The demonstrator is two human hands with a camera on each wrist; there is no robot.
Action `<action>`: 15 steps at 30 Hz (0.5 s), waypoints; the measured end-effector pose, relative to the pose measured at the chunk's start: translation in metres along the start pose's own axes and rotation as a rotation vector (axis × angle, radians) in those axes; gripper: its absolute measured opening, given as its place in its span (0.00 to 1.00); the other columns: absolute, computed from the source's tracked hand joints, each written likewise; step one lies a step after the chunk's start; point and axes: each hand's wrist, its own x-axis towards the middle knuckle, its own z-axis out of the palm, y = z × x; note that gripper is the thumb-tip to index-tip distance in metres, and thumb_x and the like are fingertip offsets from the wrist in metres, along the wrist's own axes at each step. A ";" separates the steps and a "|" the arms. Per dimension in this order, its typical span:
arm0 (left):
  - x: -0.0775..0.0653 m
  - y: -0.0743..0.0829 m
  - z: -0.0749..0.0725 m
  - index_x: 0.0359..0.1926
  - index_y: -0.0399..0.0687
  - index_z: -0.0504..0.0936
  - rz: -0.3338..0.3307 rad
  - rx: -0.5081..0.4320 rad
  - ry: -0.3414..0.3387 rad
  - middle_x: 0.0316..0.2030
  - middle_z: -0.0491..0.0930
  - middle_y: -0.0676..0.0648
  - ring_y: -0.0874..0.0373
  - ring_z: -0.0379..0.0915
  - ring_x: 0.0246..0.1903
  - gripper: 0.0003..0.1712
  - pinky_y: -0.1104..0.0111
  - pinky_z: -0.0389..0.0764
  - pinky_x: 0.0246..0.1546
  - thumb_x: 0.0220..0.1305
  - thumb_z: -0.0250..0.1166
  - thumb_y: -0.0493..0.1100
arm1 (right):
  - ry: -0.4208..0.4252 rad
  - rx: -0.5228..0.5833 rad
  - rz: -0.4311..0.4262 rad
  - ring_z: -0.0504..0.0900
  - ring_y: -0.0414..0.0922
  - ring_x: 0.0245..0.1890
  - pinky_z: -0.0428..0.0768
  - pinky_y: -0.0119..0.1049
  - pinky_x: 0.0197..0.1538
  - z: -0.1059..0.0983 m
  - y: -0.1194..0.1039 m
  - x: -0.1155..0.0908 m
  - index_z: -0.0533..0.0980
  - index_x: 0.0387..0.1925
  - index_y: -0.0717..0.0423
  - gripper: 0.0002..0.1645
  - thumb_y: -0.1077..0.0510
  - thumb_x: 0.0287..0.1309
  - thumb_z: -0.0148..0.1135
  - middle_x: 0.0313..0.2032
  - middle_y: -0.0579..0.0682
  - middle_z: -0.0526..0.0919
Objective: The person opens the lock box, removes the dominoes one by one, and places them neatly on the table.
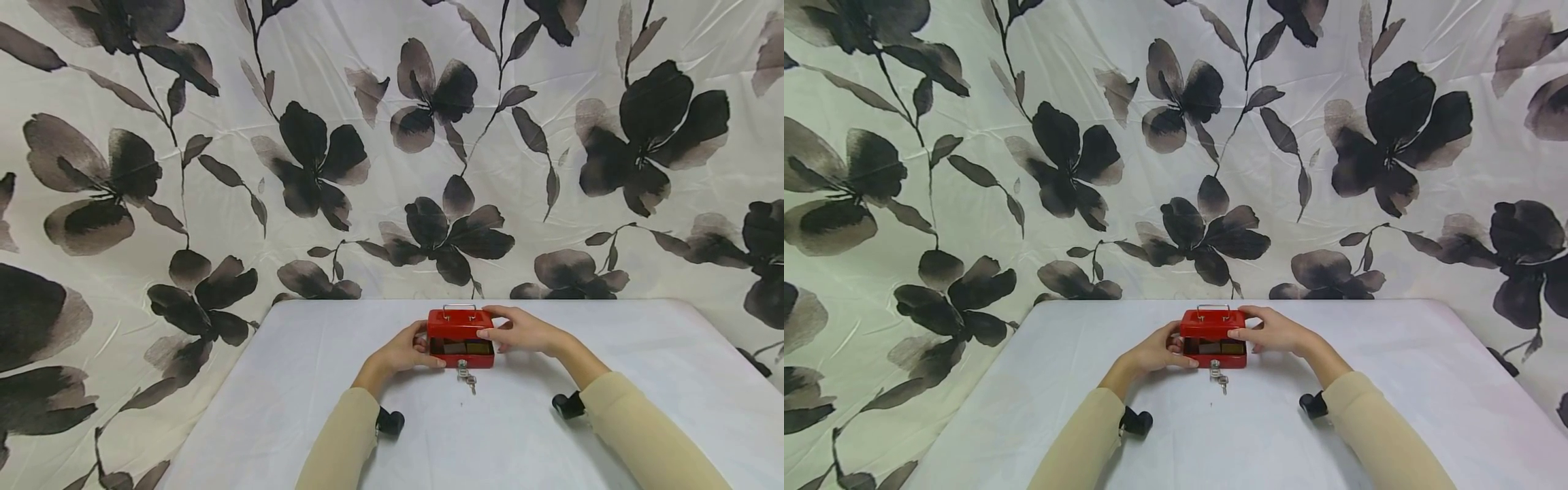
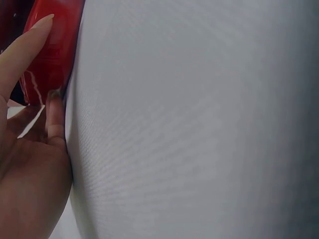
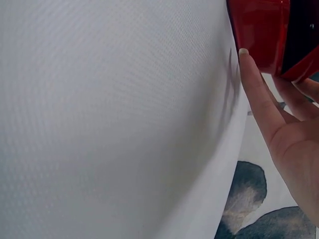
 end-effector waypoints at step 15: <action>-0.001 0.000 0.000 0.73 0.49 0.67 0.018 -0.006 -0.001 0.50 0.74 0.45 0.51 0.67 0.50 0.49 0.57 0.71 0.54 0.52 0.81 0.39 | 0.027 0.007 0.027 0.84 0.52 0.46 0.86 0.46 0.45 -0.003 -0.001 0.004 0.60 0.76 0.64 0.45 0.41 0.71 0.61 0.68 0.67 0.69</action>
